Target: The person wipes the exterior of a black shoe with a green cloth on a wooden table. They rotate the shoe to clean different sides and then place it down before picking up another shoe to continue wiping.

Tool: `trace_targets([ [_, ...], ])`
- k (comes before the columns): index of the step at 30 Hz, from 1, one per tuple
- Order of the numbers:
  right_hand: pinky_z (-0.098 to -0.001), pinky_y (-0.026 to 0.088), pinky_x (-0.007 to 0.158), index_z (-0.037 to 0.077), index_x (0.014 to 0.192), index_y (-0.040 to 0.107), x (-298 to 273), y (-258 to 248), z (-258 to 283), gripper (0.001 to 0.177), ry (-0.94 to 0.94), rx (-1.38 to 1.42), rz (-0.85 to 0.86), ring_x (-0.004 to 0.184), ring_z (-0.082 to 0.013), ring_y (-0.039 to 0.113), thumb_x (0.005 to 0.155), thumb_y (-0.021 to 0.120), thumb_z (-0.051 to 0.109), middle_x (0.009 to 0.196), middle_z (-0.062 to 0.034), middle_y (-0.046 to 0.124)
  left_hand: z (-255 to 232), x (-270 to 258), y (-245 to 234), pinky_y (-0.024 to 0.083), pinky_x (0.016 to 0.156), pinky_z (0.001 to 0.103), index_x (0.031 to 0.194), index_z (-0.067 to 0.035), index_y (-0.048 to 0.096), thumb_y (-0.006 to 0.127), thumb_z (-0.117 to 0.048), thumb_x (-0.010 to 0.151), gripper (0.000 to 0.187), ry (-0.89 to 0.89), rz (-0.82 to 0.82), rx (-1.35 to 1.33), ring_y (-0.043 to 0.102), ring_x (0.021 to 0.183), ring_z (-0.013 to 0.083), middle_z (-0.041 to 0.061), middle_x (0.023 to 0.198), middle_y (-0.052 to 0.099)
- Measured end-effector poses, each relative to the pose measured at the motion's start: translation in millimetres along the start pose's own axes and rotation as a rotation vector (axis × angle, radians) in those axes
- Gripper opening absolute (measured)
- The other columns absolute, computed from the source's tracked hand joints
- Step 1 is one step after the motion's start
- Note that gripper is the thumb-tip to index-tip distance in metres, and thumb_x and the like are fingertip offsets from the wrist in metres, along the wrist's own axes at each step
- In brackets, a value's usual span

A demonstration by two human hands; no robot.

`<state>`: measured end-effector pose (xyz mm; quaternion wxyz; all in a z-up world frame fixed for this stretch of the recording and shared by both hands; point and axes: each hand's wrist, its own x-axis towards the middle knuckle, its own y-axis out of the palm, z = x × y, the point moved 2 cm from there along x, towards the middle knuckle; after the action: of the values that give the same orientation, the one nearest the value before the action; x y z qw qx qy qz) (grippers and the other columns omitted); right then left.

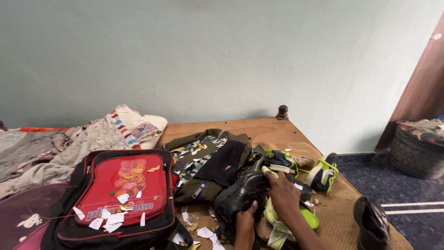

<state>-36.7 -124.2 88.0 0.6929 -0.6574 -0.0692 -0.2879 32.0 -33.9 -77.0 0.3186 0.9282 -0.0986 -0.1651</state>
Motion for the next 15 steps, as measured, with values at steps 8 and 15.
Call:
trace_targets([
  [8, -0.0457, 0.058, 0.065, 0.028, 0.129, 0.064, -16, 31, 47, 0.045, -0.120, 0.027, -0.013, 0.080, -0.0307, 0.071, 0.088, 0.055, 0.011, 0.100, -0.0116, 0.060, 18, 32, -20, 0.054, 0.081, 0.040, 0.116, 0.012, 0.074, 0.073, -0.013, 0.090, 0.037, -0.026, 0.132, -0.154, 0.071, 0.092, 0.0263, 0.017, 0.107, 0.076],
  [15, -0.0449, 0.057, 0.064, 0.034, 0.135, 0.061, -22, 11, 2, 0.045, 0.122, 0.066, 0.011, 0.079, -0.0286, 0.073, 0.096, 0.051, 0.014, 0.100, -0.0084, 0.062, -9, -10, 1, 0.057, 0.084, 0.038, 0.115, 0.010, 0.075, 0.075, -0.014, 0.088, 0.036, -0.005, 0.012, -0.023, 0.073, 0.093, 0.0263, 0.014, 0.108, 0.078],
])
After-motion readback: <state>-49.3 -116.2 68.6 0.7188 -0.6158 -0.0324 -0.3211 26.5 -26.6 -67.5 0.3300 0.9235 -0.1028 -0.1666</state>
